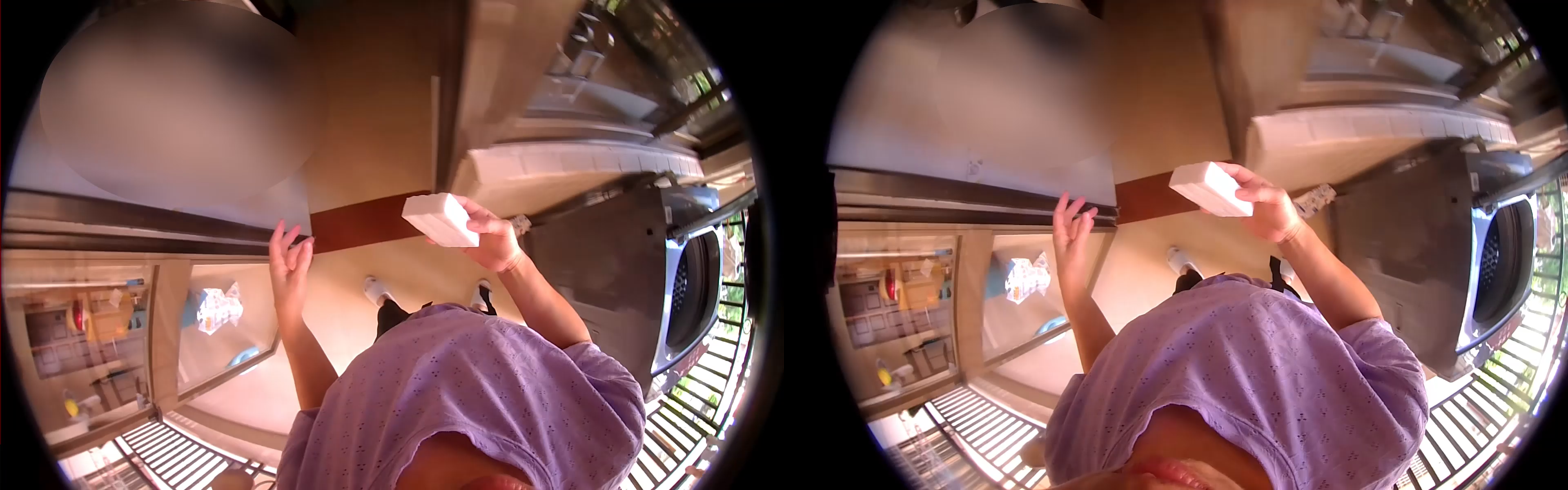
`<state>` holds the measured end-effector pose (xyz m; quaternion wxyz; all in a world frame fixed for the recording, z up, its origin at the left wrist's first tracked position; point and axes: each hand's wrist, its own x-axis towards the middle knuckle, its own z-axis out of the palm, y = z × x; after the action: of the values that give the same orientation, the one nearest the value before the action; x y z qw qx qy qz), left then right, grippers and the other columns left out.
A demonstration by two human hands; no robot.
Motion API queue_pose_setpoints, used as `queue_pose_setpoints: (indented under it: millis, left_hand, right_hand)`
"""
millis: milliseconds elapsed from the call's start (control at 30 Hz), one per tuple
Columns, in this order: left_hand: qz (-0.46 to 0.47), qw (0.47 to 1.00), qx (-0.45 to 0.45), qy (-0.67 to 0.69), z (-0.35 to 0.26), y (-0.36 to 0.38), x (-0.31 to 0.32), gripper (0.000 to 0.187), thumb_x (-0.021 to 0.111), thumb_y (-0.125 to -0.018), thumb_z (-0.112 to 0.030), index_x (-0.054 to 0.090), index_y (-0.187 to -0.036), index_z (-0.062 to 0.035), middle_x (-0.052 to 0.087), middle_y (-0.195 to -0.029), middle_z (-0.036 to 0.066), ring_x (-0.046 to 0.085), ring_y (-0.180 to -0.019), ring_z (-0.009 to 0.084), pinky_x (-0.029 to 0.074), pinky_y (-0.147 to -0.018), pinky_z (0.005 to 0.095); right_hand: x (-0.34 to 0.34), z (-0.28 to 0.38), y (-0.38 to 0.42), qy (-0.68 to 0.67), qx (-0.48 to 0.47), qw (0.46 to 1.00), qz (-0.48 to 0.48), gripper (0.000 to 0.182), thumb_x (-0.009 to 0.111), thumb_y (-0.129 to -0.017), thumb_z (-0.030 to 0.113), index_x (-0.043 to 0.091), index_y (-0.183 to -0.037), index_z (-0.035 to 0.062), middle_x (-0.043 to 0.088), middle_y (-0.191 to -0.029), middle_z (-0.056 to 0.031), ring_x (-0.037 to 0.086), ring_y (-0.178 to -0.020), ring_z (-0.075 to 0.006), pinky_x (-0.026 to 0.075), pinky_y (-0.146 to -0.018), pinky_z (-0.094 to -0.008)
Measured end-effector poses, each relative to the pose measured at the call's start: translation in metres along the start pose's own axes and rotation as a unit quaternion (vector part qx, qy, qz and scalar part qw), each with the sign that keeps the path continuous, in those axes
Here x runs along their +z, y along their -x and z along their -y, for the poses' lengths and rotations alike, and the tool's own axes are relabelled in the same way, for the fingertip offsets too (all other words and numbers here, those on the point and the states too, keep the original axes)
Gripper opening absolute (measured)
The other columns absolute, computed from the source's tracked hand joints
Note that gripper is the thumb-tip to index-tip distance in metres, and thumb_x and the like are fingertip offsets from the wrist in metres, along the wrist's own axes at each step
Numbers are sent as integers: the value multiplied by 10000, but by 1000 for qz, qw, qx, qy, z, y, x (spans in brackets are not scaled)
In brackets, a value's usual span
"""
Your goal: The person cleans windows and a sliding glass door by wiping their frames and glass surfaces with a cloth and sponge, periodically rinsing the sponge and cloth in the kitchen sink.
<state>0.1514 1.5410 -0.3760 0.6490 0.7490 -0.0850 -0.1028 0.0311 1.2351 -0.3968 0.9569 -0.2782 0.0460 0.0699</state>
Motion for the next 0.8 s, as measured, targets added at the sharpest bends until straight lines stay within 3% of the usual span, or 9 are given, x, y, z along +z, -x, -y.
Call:
queue_pose_setpoints:
  millis: [167,300,333,367,533,633,800]
  left_hand:
    - [-23,999,15,-40,34,-31,-121,550,587,-898,-78,334,-1385,-49,473,-1286,194,545,-1080,208,436,-927,301]
    - [1,999,-49,-1,61,-48,-202,538,589,-881,-46,370,-1372,-54,519,-1259,168,547,-1083,188,439,-929,294]
    - [17,997,-78,-16,66,-58,-214,542,597,-877,-54,375,-1371,-54,523,-1256,166,549,-1084,183,440,-925,296]
    - [15,993,-109,-32,70,-72,-222,523,604,-876,-67,396,-1356,-50,534,-1240,159,556,-1067,188,443,-915,294]
    - [94,994,-54,21,68,-159,-205,483,607,-885,-87,420,-1328,-35,545,-1211,142,560,-1035,183,444,-906,292]
    - [160,986,-32,-42,50,-221,-178,479,613,-884,-89,424,-1322,-42,550,-1192,134,563,-1028,177,478,-866,302]
    - [221,971,-21,-94,72,-344,-178,432,584,-891,-59,448,-1300,-32,567,-1155,127,582,-953,171,491,-833,295]
  right_hand:
    - [46,-43,-114,0,-5,999,39,684,574,-657,146,440,-1319,38,547,-1216,-130,527,-1100,-321,373,-999,-413]
    - [95,-56,-185,16,-31,996,78,630,555,-687,117,465,-1306,40,537,-1230,-105,516,-1117,-266,369,-992,-370]
    - [97,-57,-198,36,-40,997,50,646,578,-676,144,464,-1305,49,536,-1230,-141,532,-1079,-340,386,-976,-417]
    - [99,-58,-212,48,-49,997,46,635,568,-685,138,462,-1304,45,539,-1226,-131,532,-1086,-323,388,-976,-419]
    - [100,-43,-272,70,-49,996,-10,599,565,-700,152,481,-1284,44,539,-1237,-112,530,-1101,-307,394,-976,-413]
    - [88,-21,-306,67,-67,995,-36,577,539,-731,139,467,-1290,17,545,-1232,-102,519,-1119,-243,395,-962,-367]
    - [25,19,-399,16,-118,992,-52,547,556,-763,132,469,-1291,16,540,-1238,-110,514,-1135,-245,404,-960,-367]
